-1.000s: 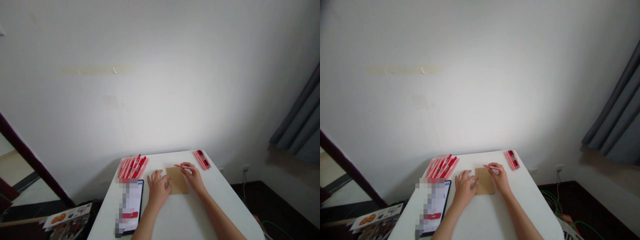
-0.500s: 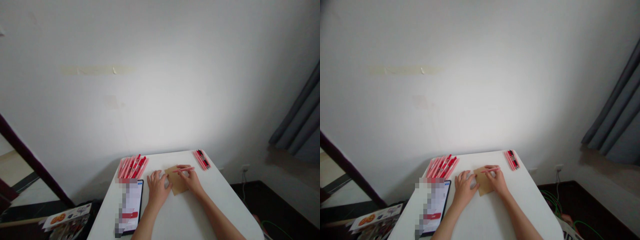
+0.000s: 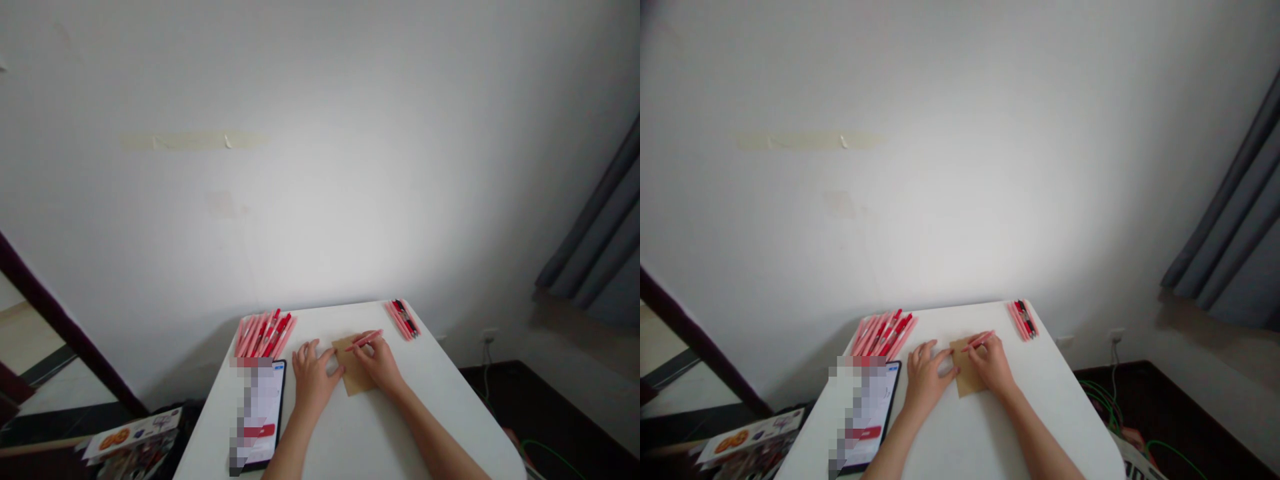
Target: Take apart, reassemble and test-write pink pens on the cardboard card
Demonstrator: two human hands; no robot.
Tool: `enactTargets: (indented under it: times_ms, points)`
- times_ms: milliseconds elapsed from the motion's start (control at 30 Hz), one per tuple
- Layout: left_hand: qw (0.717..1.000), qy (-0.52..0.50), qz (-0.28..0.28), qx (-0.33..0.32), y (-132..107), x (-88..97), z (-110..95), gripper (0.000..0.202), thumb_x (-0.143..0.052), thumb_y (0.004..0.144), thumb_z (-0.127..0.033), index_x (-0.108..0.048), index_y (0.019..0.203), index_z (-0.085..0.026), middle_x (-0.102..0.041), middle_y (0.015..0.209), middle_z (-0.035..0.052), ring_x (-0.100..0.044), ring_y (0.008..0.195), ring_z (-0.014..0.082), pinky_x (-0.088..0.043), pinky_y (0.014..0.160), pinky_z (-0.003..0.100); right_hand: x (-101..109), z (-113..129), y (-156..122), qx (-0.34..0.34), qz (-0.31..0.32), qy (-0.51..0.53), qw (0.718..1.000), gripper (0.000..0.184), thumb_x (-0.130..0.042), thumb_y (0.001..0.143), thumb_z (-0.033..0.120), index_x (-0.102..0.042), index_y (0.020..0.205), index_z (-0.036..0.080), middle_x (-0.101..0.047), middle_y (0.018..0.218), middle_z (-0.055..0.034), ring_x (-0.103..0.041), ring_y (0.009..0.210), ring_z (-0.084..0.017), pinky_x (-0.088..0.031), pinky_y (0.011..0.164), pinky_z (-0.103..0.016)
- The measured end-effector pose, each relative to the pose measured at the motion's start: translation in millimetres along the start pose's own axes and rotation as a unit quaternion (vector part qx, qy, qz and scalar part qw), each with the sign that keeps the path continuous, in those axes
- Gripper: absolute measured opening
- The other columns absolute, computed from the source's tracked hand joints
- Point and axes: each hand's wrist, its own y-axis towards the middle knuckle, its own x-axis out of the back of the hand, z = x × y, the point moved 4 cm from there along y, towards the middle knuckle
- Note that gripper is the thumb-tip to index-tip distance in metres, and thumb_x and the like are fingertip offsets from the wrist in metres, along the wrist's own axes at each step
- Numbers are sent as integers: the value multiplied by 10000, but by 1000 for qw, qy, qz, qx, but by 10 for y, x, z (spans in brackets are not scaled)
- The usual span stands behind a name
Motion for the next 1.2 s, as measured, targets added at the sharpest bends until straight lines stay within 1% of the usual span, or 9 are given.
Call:
enactTargets:
  times_ms: [167, 267, 467, 567, 767, 1000, 1200]
  points:
    - [1000, 13, 1, 13, -3, -4, 27, 373, -662, 724, -501, -669, 1087, -417, -468, 1393, 20, -348, 1291, 310, -211, 1092, 521, -21, -15, -13, 28, 1, -17, 999, 177, -603, 819, 354, -721, 803, 223, -668, 917, -78, -599, 908, -219, -470, 871, -392]
    - [1000, 15, 1, 19, -5, 1, 33, 377, -673, 713, -505, -671, 1081, -422, -462, 1401, 15, -345, 1291, 313, -212, 1088, 522, -36, -4, -22, 47, 7, -17, 999, 180, -601, 828, 361, -719, 816, 226, -668, 919, -78, -597, 912, -220, -463, 876, -399]
    - [1000, 19, -5, 20, -6, 15, 27, 365, -675, 715, -502, -672, 1073, -433, -473, 1392, 12, -359, 1279, 305, -221, 1083, 523, -40, 20, -22, 55, 15, -26, 998, 180, -627, 814, 387, -713, 798, 230, -673, 914, -75, -596, 925, -231, -455, 885, -407]
    - [1000, 23, -3, 20, -5, 17, 25, 361, -672, 717, -505, -673, 1071, -435, -475, 1393, 15, -370, 1273, 306, -229, 1080, 519, -40, 40, -23, 56, 22, -27, 998, 185, -621, 819, 396, -707, 794, 234, -675, 923, -74, -595, 934, -234, -450, 893, -412]
    - [999, 31, -4, 24, -5, 4, 27, 366, -665, 719, -512, -675, 1075, -427, -478, 1392, 15, -374, 1274, 307, -231, 1083, 514, -32, 55, -22, 51, 7, -32, 998, 183, -645, 794, 412, -701, 765, 240, -684, 910, -69, -599, 928, -240, -443, 901, -421]
    - [999, 27, -2, 24, -5, 27, 11, 364, -668, 720, -507, -674, 1076, -430, -484, 1389, 22, -375, 1274, 313, -245, 1076, 513, -43, 80, -13, 34, 10, -53, 998, 146, -638, 793, 355, -719, 763, 238, -679, 912, -71, -589, 946, -244, -429, 916, -425]
    - [999, 28, 0, 25, -8, 31, 9, 373, -664, 722, -505, -673, 1085, -421, -479, 1391, 22, -374, 1272, 308, -235, 1081, 513, -36, 44, -1, 35, 5, -58, 998, 128, -644, 786, 336, -713, 744, 237, -679, 907, -69, -589, 947, -241, -434, 907, -414]
